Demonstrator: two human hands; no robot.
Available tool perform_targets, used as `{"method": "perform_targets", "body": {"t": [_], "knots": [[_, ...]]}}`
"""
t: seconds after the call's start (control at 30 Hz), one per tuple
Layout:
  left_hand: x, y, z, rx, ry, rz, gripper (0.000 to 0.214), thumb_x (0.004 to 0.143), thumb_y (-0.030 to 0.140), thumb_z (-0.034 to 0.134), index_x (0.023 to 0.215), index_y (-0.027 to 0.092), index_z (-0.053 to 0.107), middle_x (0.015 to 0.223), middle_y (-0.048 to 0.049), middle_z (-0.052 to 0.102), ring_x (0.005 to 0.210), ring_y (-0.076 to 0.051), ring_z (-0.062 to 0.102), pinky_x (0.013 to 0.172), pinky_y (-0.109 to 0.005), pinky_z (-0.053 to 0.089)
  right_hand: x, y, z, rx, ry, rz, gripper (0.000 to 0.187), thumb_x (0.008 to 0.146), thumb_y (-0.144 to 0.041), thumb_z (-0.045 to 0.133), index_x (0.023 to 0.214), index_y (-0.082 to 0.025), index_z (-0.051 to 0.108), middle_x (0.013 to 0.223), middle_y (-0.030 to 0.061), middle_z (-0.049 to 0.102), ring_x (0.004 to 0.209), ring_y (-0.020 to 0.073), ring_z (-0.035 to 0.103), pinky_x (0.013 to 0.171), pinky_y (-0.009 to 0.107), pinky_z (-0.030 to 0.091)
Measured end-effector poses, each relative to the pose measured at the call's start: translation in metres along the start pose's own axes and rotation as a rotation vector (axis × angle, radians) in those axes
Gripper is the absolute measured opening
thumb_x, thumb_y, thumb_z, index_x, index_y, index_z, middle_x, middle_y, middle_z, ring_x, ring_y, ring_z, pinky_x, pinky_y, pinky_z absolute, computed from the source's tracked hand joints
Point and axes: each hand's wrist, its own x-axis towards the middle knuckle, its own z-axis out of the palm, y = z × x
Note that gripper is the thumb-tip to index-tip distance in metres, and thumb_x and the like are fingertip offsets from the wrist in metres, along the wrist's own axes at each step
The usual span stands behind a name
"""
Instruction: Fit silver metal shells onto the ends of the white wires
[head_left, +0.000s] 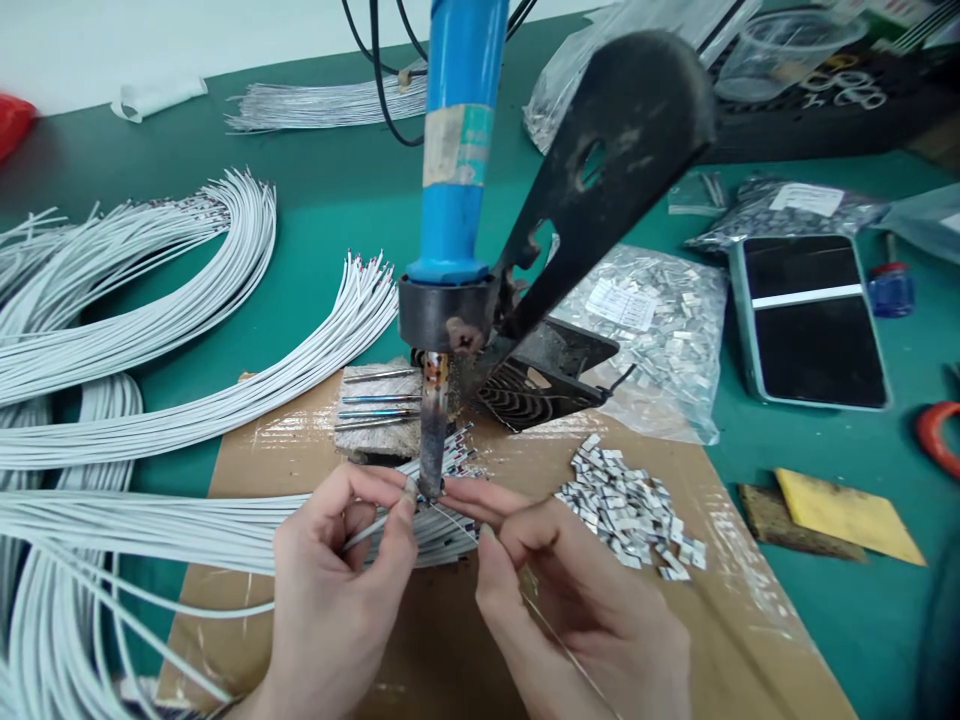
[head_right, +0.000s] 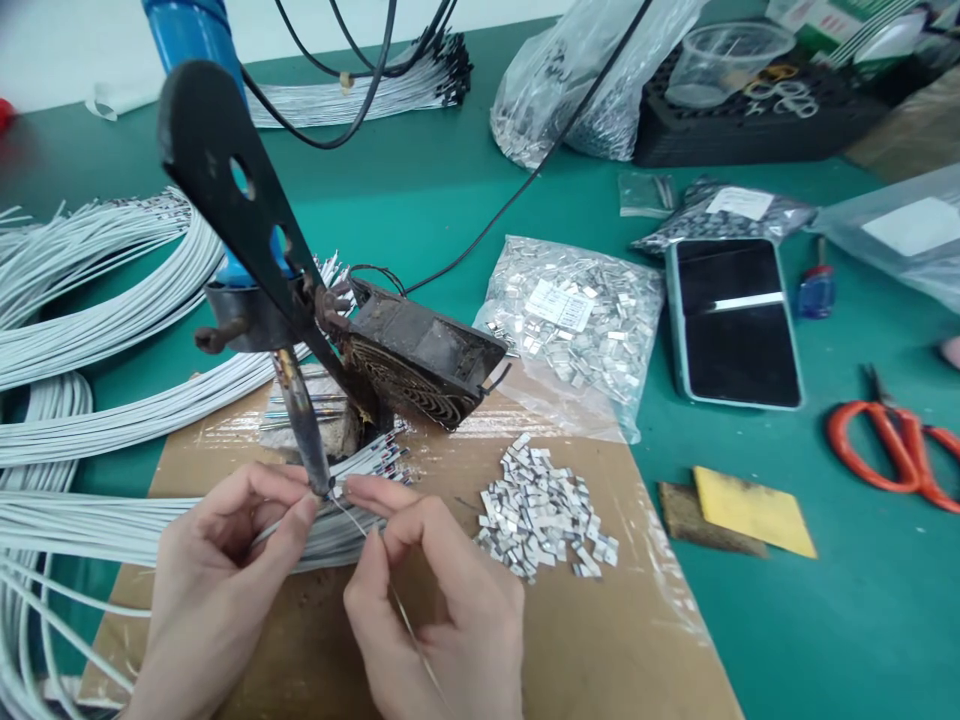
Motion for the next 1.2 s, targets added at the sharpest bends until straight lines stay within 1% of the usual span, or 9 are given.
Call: {"method": "perform_targets", "body": {"t": [0.07,0.13,0.27,0.43,0.53,0.67,0.83,1.03,1.2], "knots": [[0.004,-0.003,-0.004,-0.005,-0.068,0.011,0.014,0.085,0.02,0.073,0.073,0.021,0.067,0.081,-0.0007,0.075,0.059,-0.011,0.061,0.046,-0.018,0.041,0.001,0.0,0.001,0.035,-0.002,0.018,0.023,0.095,-0.018,0.061,0.074,-0.025,0.056,0.114,0.0032,0.082,0.101,0.0199,0.08,0.089,0.027,0.061],[0.006,-0.004,-0.007,-0.009,-0.09,0.015,0.014,0.087,0.02,0.071,0.074,0.021,0.067,0.079,-0.0003,0.074,0.058,-0.01,0.059,0.047,-0.018,0.041,0.001,0.0,0.001,0.056,0.0,0.025,0.023,0.096,-0.018,0.06,0.074,-0.025,0.057,0.114,0.0047,0.082,0.1,0.0205,0.081,0.09,0.028,0.061],[0.004,-0.001,-0.004,-0.002,-0.089,0.009,0.015,0.086,0.022,0.073,0.073,0.021,0.067,0.077,-0.0009,0.074,0.061,-0.012,0.06,0.044,-0.019,0.036,0.002,-0.002,0.0,0.059,0.017,0.023,0.024,0.095,-0.017,0.062,0.073,-0.024,0.058,0.111,0.0072,0.083,0.102,0.0235,0.08,0.09,0.031,0.063],[-0.001,0.004,0.0,-0.007,0.009,0.003,0.014,0.082,0.021,0.074,0.07,0.021,0.067,0.08,-0.0018,0.075,0.061,-0.013,0.063,0.044,-0.019,0.038,0.002,-0.006,-0.003,0.056,0.016,0.016,0.023,0.095,-0.018,0.063,0.073,-0.024,0.059,0.112,0.0064,0.083,0.102,0.0236,0.08,0.086,0.029,0.064],[0.001,0.002,-0.004,-0.002,-0.055,0.045,0.013,0.083,0.019,0.074,0.072,0.02,0.069,0.08,-0.0019,0.076,0.057,-0.012,0.063,0.044,-0.019,0.041,0.001,-0.007,-0.003,0.043,0.009,0.014,0.024,0.096,-0.019,0.063,0.073,-0.024,0.059,0.112,0.0071,0.083,0.102,0.0241,0.08,0.086,0.03,0.064],[0.004,-0.001,-0.008,-0.015,-0.086,0.06,0.014,0.087,0.018,0.073,0.074,0.021,0.07,0.085,-0.0013,0.077,0.063,-0.012,0.069,0.049,-0.016,0.047,0.001,-0.009,-0.002,0.052,0.017,-0.01,0.025,0.097,-0.017,0.061,0.074,-0.025,0.058,0.11,0.0017,0.083,0.1,0.0188,0.08,0.087,0.024,0.061],[0.003,0.002,-0.007,-0.026,-0.05,0.064,0.014,0.084,0.015,0.074,0.073,0.021,0.07,0.085,-0.0001,0.077,0.064,-0.011,0.071,0.053,-0.014,0.051,0.001,-0.01,-0.003,0.058,0.013,-0.003,0.025,0.096,-0.016,0.061,0.073,-0.025,0.058,0.11,0.0044,0.083,0.098,0.0205,0.081,0.084,0.025,0.062],[0.003,0.003,-0.007,-0.039,-0.029,0.055,0.012,0.08,0.014,0.076,0.072,0.021,0.071,0.084,-0.0015,0.078,0.06,-0.011,0.068,0.05,-0.016,0.049,0.002,-0.009,-0.003,0.077,0.02,-0.01,0.024,0.095,-0.017,0.063,0.072,-0.024,0.059,0.11,0.0066,0.083,0.095,0.023,0.082,0.083,0.028,0.065],[0.0,0.007,-0.002,-0.037,-0.024,0.039,0.013,0.079,0.016,0.076,0.069,0.021,0.069,0.079,-0.0003,0.077,0.058,-0.011,0.065,0.047,-0.017,0.044,0.0,-0.008,-0.002,0.079,0.041,0.004,0.024,0.095,-0.018,0.064,0.072,-0.023,0.059,0.109,0.0072,0.083,0.1,0.0237,0.081,0.084,0.027,0.065]]}}
